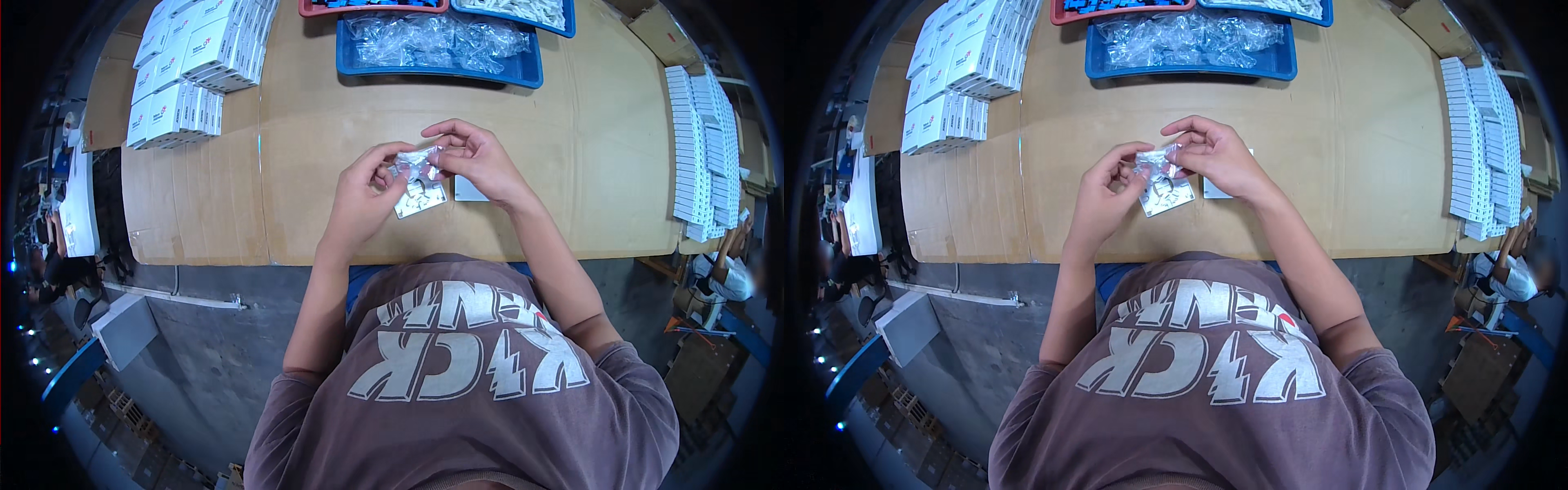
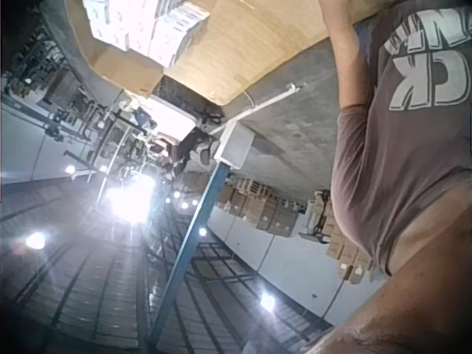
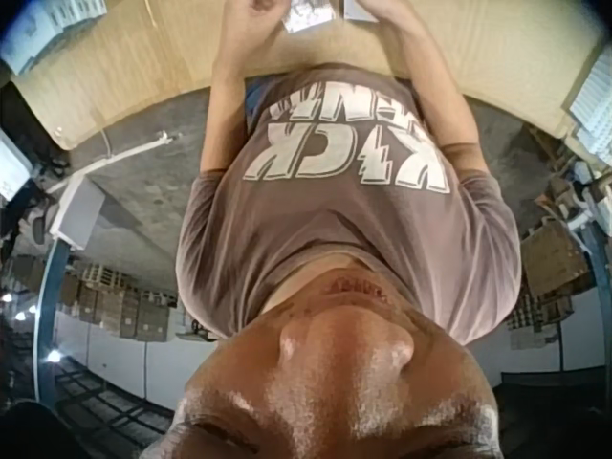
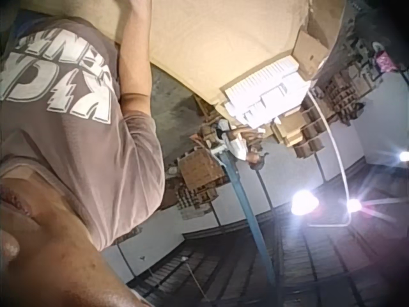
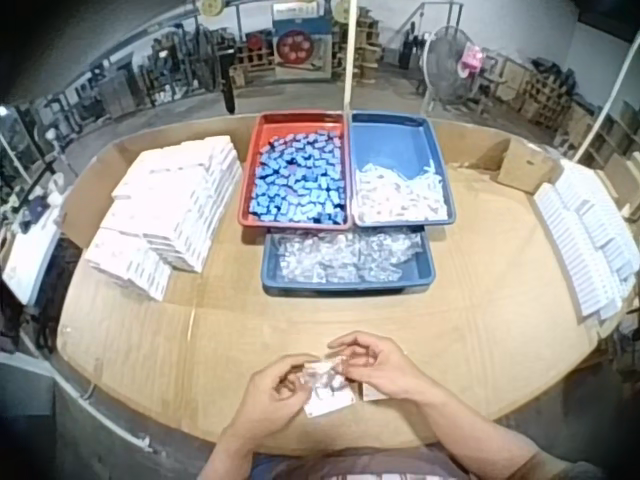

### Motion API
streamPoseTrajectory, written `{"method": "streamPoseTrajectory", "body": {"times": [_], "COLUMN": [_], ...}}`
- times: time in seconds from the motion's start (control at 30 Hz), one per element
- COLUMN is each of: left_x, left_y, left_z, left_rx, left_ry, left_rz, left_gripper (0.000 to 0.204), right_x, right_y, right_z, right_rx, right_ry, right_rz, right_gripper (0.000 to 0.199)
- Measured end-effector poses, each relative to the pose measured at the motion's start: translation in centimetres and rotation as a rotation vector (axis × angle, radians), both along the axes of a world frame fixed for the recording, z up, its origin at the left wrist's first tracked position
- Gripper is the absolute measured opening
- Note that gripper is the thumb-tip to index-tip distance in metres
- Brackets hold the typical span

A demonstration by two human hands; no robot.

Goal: Sorts electronic component accessories into plastic packets and places them inside cardboard product packages.

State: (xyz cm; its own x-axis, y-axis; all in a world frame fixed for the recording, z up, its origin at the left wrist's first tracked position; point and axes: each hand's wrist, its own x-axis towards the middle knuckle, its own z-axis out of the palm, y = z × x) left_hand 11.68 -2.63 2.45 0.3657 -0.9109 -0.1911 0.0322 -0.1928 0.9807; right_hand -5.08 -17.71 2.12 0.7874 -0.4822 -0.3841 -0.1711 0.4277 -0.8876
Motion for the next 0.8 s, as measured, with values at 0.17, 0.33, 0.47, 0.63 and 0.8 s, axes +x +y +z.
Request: {"method": "streamPoseTrajectory", "body": {"times": [0.17,0.33,0.47,0.63,0.8], "left_x": [-0.6,-0.6,-0.5,-0.5,-0.4], "left_y": [0.0,-0.1,0.1,0.0,0.2], "left_z": [-0.6,-0.4,-0.9,0.0,-1.2], "left_rx": [0.046,0.036,0.006,0.093,0.174], "left_ry": [-0.087,-0.076,0.014,0.386,0.358], "left_rz": [0.073,0.056,0.043,0.050,-0.105], "left_gripper": [0.021,0.019,0.018,0.025,0.038], "right_x": [0.1,-0.2,-0.8,-1.3,-1.2], "right_y": [0.2,-0.1,-0.7,-0.6,-0.2], "right_z": [-0.1,-0.1,-0.5,-1.1,-0.4], "right_rx": [-0.010,-0.022,-0.011,0.009,0.021], "right_ry": [-0.079,-0.039,0.042,0.015,-0.044], "right_rz": [0.028,0.016,0.041,0.018,0.078], "right_gripper": [0.048,0.044,0.028,0.021,0.015]}}
